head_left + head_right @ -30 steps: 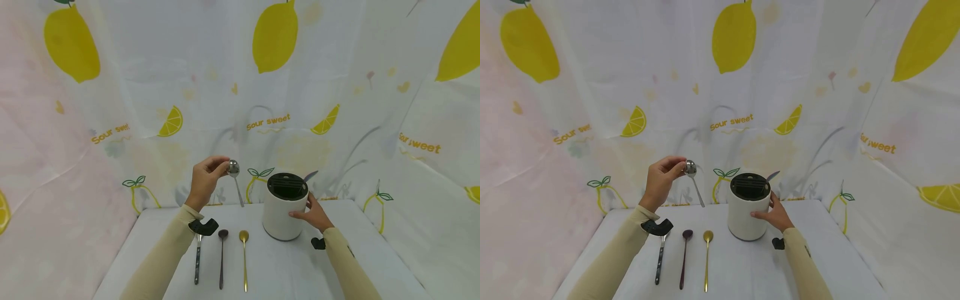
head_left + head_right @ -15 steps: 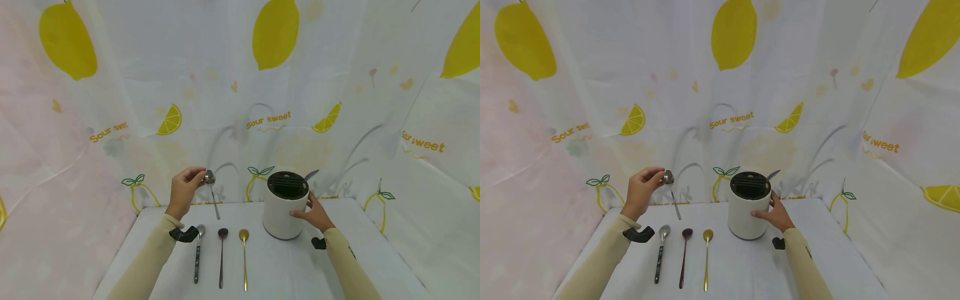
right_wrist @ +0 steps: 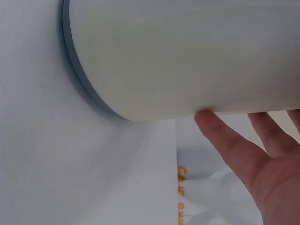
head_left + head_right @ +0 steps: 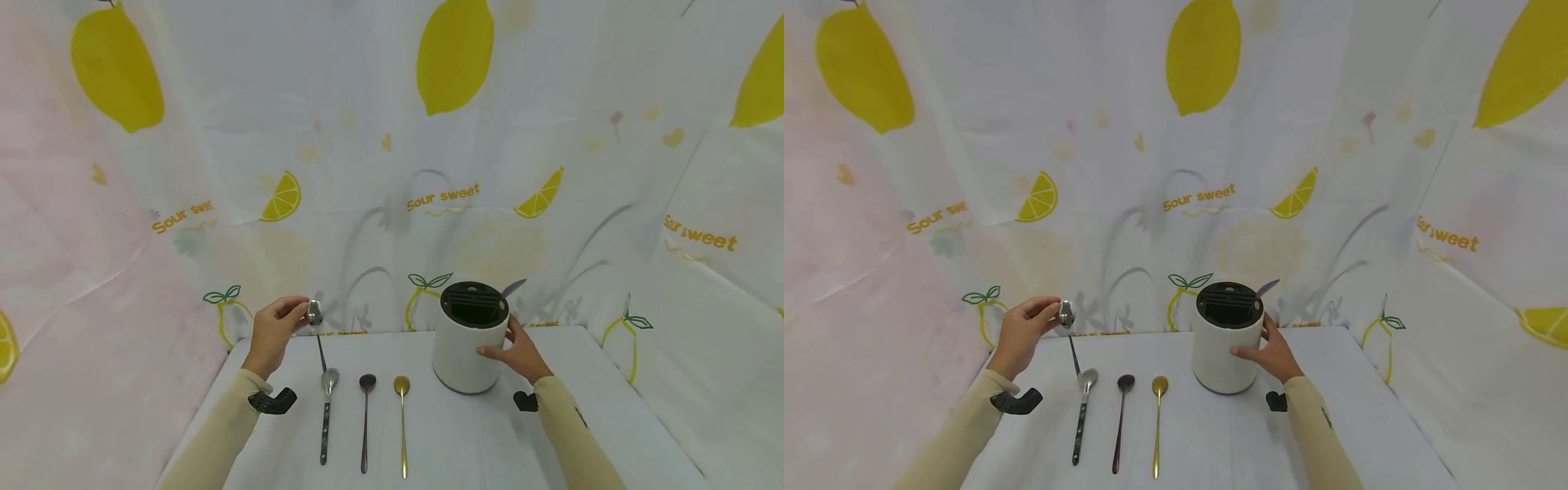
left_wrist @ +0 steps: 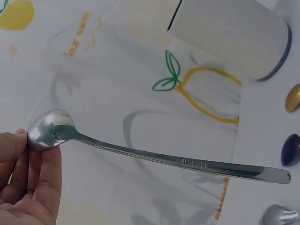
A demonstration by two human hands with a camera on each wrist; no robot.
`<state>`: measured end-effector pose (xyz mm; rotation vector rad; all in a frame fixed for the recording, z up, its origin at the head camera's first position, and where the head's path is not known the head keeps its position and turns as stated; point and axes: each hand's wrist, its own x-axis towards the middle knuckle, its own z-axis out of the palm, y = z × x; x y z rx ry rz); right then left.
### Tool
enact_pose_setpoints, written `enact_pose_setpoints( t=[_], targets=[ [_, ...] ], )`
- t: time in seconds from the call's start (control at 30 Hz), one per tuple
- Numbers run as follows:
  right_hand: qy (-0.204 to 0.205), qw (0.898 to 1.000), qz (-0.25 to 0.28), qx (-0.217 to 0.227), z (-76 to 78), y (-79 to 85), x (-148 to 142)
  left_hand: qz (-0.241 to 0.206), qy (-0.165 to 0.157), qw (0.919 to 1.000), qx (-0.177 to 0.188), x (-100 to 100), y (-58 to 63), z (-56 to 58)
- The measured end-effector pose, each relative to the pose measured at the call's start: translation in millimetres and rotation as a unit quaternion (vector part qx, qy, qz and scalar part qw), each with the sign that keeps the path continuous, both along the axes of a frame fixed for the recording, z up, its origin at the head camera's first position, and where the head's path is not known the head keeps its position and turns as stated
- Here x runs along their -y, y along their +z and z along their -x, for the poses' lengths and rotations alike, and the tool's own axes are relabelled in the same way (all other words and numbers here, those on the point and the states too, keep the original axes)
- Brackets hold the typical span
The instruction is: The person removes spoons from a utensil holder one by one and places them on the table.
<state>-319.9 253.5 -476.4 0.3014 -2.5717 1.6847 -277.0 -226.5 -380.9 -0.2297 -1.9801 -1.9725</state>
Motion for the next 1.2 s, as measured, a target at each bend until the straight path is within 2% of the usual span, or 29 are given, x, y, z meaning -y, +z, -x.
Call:
enact_pose_setpoints(
  t=[0.3, 0.53, 0.7, 0.93, 1.2],
  targets=[
    [0.003, 1.000, 0.003, -0.007, 0.3, -0.6, 1.2, 0.017, 0.012, 0.9973, 0.071, 35.1, -21.2, 5.8],
    [0.002, 1.000, 0.007, 0.002, -6.1, 6.9, 3.9, 0.026, 0.023, 0.9916, 0.124, 48.9, -44.0, 5.9],
    [-0.003, 1.000, 0.001, 0.025, -10.6, 12.3, 5.7, 0.036, 0.035, 0.9886, 0.142, 55.1, -62.0, 7.5],
    [-0.005, 1.000, -0.004, 0.018, -8.7, 7.1, 4.6, 0.062, 0.057, 0.9827, 0.165, 70.5, -84.9, 10.1],
    [-0.009, 1.000, -0.002, 0.011, -3.1, -2.9, 2.0, 0.037, 0.057, 0.9771, 0.201, 84.7, -109.2, 6.7]
  ],
)
